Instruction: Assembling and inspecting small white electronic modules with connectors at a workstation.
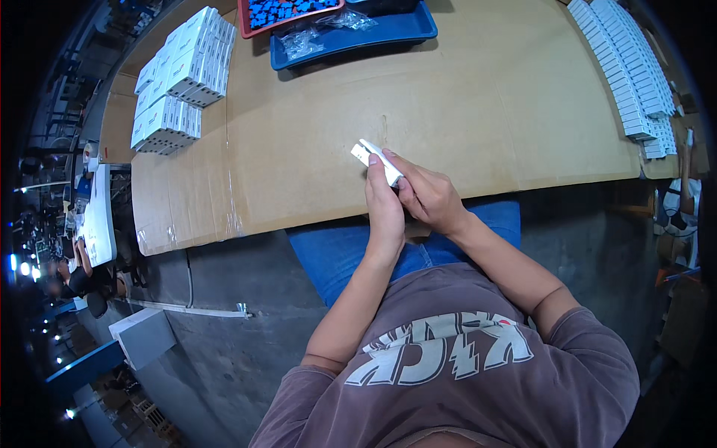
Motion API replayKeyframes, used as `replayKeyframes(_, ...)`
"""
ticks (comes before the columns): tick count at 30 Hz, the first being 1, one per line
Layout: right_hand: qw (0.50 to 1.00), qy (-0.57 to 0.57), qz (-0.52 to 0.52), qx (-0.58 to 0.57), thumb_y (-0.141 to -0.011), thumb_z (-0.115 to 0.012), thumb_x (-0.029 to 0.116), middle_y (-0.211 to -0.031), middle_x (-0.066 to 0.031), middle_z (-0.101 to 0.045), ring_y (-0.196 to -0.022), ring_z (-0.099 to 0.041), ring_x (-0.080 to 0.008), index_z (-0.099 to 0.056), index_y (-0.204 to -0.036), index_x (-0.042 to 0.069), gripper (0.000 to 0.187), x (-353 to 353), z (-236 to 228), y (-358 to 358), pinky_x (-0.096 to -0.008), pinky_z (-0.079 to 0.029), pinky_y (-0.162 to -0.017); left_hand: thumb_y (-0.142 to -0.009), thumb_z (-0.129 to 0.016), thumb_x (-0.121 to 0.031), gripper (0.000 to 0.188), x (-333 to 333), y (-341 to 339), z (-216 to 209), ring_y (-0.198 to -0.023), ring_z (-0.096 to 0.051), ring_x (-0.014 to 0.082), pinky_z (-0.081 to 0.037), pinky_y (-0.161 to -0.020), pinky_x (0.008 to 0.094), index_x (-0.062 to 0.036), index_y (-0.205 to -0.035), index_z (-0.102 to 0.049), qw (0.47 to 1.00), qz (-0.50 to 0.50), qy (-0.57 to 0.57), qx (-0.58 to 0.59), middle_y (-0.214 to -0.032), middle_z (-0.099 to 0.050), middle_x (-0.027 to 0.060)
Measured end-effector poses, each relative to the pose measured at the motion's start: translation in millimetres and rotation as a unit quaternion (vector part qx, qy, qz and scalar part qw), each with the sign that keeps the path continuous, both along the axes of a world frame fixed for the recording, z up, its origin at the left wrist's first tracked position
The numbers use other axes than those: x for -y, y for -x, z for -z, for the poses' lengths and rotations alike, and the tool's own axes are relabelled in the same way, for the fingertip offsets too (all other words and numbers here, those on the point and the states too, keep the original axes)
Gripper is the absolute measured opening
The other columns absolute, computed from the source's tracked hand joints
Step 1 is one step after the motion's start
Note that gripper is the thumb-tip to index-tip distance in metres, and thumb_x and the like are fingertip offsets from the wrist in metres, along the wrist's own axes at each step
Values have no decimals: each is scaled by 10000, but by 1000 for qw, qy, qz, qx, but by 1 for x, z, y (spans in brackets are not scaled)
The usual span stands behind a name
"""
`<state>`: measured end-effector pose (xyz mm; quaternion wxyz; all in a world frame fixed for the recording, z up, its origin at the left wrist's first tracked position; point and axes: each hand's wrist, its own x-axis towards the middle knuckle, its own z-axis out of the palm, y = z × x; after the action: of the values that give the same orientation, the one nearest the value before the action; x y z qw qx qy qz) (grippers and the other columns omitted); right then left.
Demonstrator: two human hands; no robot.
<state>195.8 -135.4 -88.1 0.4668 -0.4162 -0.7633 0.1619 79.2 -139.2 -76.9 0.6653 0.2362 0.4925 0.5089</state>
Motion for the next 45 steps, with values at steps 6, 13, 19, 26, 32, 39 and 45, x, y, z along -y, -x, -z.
replayKeyframes(6, 1000, -6, 11, 14, -923, -615, 14, -1199, -272, -712, -939, -757, -370, -587, -1361, -85, 450, 3, -1, 1, -404, -629, -774, -1091, -412, -567, 515, 2, -1, -2, -874, -563, 71, -472, -738, 258, -89, -1205, -567, 1000, -3, -15, -2, -978, -586, -12)
replayKeyframes(13, 999, -47, 18, 9, -918, -609, 14, -1227, -266, -710, -999, -757, -372, -599, -1331, -95, 427, 3, 2, 4, -397, -633, -801, -1095, -407, -561, 496, 5, -3, 0, -836, -558, 59, -466, -707, 246, -99, -1170, -570, 999, -39, -8, 20, -944, -586, -24)
replayKeyframes(19, 998, -62, 25, 6, -917, -608, 15, -1220, -264, -712, -1005, -759, -369, -604, -1321, -97, 420, 3, 3, 6, -400, -633, -807, -1088, -395, -587, 545, 7, -1, 10, -903, -616, 90, -506, -788, 264, -86, -1206, -576, 998, -38, -2, 41, -1005, -640, 2)
replayKeyframes(26, 996, 37, -56, -59, -975, -578, 62, -1410, -241, -618, -1288, -621, -385, -591, -1382, -50, 422, 0, -20, -1, -423, -536, -1036, -1062, -437, -562, 668, -3, 15, 9, -1219, -615, 225, -487, -1051, 354, -31, -1466, -470, 995, -12, -64, 75, -1312, -630, 133)
replayKeyframes(32, 858, 395, -80, -320, -1087, -533, 242, -1219, -117, -662, -1160, -617, -180, -567, -1424, -12, 424, 3, -36, -19, -355, -505, -1018, -859, -705, -288, 1033, -17, 28, -12, -1388, -484, 301, -367, -1189, 427, -65, -1669, -105, 952, 75, -279, -102, -1541, -431, 218)
replayKeyframes(39, 792, 438, -69, -420, -1027, -681, 223, -1278, -110, -659, -1201, -628, -177, -568, -1411, -5, 461, 1, -49, -15, -348, -517, -1015, -877, -731, -418, 1007, -18, 29, -8, -1503, -354, 323, -289, -1235, 446, -31, -1651, -216, 873, 134, -414, -218, -1630, -326, 205)
replayKeyframes(45, 934, 259, -14, -246, -923, -789, 163, -1429, -176, -600, -1268, -612, -241, -577, -1397, -25, 552, 10, -32, -4, -379, -500, -1059, -1122, -433, -424, 666, -11, 16, -21, -1293, -534, 211, -437, -1087, 336, -25, -1636, -288, 977, 91, -186, -59, -1421, -534, 150)
